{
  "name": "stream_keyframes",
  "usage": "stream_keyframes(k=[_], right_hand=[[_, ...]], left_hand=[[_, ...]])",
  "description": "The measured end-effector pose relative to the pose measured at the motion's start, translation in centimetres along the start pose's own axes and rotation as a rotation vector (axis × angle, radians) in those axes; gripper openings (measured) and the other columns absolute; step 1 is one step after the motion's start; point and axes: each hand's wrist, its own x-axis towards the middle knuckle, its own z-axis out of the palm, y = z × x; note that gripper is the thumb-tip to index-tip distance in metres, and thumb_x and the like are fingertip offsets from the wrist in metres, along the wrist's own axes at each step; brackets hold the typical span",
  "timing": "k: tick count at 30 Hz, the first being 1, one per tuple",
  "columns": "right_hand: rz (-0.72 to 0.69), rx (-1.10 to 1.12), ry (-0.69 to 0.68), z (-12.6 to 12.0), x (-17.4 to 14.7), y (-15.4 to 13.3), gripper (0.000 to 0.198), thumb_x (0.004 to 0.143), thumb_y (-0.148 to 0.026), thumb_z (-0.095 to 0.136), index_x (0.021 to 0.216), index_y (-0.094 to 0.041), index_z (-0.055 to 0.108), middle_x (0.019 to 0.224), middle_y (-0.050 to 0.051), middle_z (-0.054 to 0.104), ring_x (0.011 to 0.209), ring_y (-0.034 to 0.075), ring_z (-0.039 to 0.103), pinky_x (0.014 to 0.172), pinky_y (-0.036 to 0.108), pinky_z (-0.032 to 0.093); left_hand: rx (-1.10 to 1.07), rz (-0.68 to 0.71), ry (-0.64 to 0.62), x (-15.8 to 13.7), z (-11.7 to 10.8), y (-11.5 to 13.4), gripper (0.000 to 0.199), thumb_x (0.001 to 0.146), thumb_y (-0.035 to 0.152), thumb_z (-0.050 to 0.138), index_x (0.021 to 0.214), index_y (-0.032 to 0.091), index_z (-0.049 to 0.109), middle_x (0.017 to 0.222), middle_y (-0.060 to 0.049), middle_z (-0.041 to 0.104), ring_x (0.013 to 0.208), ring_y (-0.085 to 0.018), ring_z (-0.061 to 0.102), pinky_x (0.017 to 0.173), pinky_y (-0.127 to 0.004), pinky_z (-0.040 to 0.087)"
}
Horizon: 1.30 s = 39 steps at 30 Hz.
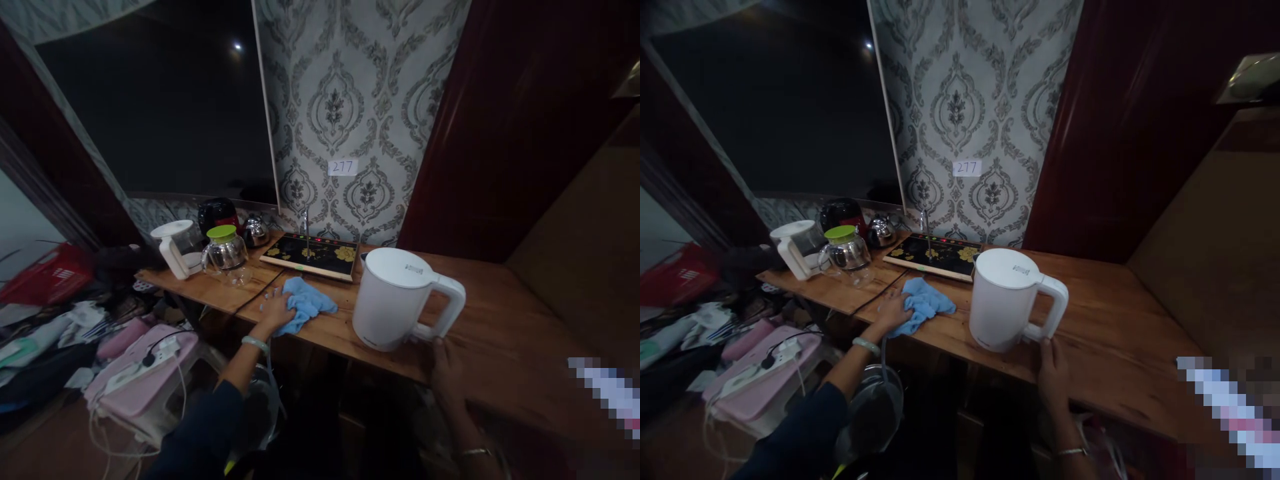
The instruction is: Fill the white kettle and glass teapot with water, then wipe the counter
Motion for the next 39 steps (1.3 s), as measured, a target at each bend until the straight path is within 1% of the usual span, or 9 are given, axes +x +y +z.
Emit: stream_keyframes(k=[5,11,13,16,20,24,28,32,39], right_hand=[[0.038,-0.015,-0.021,0.0,0.0,-0.2,0.084,0.072,-0.082,0.047,0.113,-0.012,0.067,0.120,0.016,0.070,0.115,0.034,0.060,0.099,0.044,0.044],[0.006,-0.007,-0.008,0.2,0.0,0.0,0.081,0.072,-0.082,0.045,0.108,-0.013,0.069,0.117,0.016,0.071,0.114,0.034,0.061,0.100,0.046,0.043],[0.027,-0.004,-0.011,0.2,0.0,0.2,0.082,0.071,-0.082,0.046,0.107,-0.012,0.069,0.117,0.018,0.071,0.115,0.036,0.060,0.102,0.048,0.042],[0.053,0.016,-0.022,0.3,0.1,0.4,0.083,0.070,-0.082,0.049,0.108,-0.012,0.068,0.120,0.019,0.069,0.118,0.038,0.059,0.104,0.050,0.040],[0.046,0.049,-0.011,0.6,0.2,0.5,0.080,0.069,-0.081,0.052,0.108,-0.013,0.068,0.119,0.017,0.070,0.117,0.037,0.059,0.103,0.050,0.042],[0.020,0.102,-0.008,0.9,0.2,0.2,0.076,0.068,-0.079,0.055,0.105,-0.014,0.069,0.114,0.015,0.072,0.113,0.034,0.062,0.099,0.047,0.045],[-0.028,0.138,-0.015,1.3,-0.1,-0.9,0.069,0.069,-0.074,0.059,0.104,-0.016,0.069,0.111,0.014,0.074,0.109,0.033,0.063,0.097,0.045,0.047],[-0.028,0.203,-0.015,1.7,-0.2,-2.7,0.064,0.066,-0.066,0.067,0.107,-0.017,0.066,0.107,0.012,0.074,0.100,0.030,0.066,0.090,0.042,0.051],[-0.044,0.268,-0.113,1.5,3.0,-6.7,0.047,0.060,-0.059,0.076,0.080,-0.018,0.067,0.074,0.005,0.071,0.070,0.022,0.063,0.066,0.033,0.050]], left_hand=[[-0.096,-0.004,0.054,-1.5,1.1,0.0,0.029,0.068,0.020,0.063,0.096,0.020,0.071,0.121,-0.011,0.065,0.116,-0.031,0.056,0.106,-0.046,0.042],[-0.918,-0.377,0.264,-2.8,-1.6,-3.6,0.034,0.062,0.037,0.062,0.087,0.016,0.067,0.081,-0.005,0.070,0.080,-0.023,0.065,0.079,-0.038,0.055],[-1.027,-0.446,0.409,-2.5,-3.0,-4.3,0.041,0.061,0.042,0.064,0.092,0.015,0.067,0.081,-0.004,0.070,0.077,-0.022,0.065,0.075,-0.035,0.055],[-0.832,-0.331,0.594,-0.7,-5.4,-4.7,0.042,0.063,0.039,0.064,0.098,0.016,0.067,0.089,-0.003,0.070,0.086,-0.022,0.065,0.085,-0.036,0.054],[-0.377,-0.297,0.535,1.8,-6.3,-3.9,0.040,0.063,0.029,0.066,0.100,0.015,0.067,0.115,-0.013,0.066,0.118,-0.035,0.057,0.106,-0.051,0.042],[-0.209,-0.219,0.429,1.5,-2.7,-1.5,0.061,0.067,0.028,0.070,0.125,0.016,0.060,0.151,-0.019,0.043,0.145,-0.043,0.028,0.116,-0.061,0.025],[-0.527,0.129,0.173,-0.9,3.6,3.3,0.070,0.076,0.041,0.067,0.140,0.021,0.048,0.152,-0.014,0.046,0.144,-0.033,0.038,0.118,-0.052,0.029],[-0.857,0.166,-0.126,-3.1,8.3,9.5,0.091,0.067,0.049,0.076,0.147,0.020,0.042,0.150,-0.016,0.048,0.142,-0.031,0.042,0.117,-0.049,0.034],[-0.943,0.096,0.013,-4.0,11.1,15.9,0.103,0.059,0.039,0.082,0.149,0.019,0.036,0.147,-0.018,0.050,0.136,-0.034,0.048,0.112,-0.050,0.039]])
